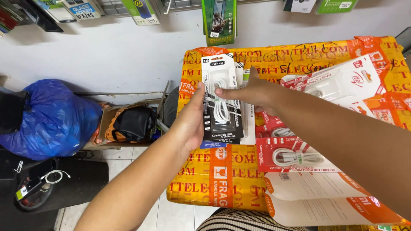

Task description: The person takes packaged phone accessories, including screen protectors and charging cables, from a cardboard box and a wrapped stack and hangs or arranges them on a wall display rack. They sort the packaged items by type and place remaining packaged cables back into the box.

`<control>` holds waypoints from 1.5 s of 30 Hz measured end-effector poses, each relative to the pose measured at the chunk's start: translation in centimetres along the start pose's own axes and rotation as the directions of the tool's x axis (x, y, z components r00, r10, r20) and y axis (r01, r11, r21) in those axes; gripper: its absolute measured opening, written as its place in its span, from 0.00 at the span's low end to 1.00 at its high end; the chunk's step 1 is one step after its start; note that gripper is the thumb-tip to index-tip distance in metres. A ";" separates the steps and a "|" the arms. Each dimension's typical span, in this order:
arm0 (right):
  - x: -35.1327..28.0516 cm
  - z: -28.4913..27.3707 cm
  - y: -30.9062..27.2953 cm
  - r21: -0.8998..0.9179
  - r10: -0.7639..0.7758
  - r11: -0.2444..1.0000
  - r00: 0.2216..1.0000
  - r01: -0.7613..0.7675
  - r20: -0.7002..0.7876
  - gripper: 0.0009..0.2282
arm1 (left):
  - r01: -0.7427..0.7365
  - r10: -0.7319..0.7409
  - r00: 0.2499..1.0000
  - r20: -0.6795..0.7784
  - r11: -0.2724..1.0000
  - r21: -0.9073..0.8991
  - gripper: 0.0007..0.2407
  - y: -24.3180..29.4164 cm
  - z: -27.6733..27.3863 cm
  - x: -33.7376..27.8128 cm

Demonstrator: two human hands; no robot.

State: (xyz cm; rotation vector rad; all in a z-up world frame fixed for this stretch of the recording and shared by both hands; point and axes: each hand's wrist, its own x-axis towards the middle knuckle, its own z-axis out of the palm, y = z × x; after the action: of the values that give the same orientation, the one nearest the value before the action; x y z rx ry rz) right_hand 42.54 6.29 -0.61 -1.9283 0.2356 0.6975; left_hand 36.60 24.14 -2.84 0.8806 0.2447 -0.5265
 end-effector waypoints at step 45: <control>-30.4 -24.1 21.0 0.216 -0.696 0.430 0.474 0.877 -0.540 0.18 | -0.611 0.005 0.549 0.836 0.686 0.396 0.37 -13.8 35.5 2.7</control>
State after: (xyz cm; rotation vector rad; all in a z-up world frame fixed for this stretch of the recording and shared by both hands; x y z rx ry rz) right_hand 17.09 -28.73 7.91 -1.4044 -0.2974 -0.3962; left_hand 31.25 -11.83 8.84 1.2559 -1.0198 -0.5948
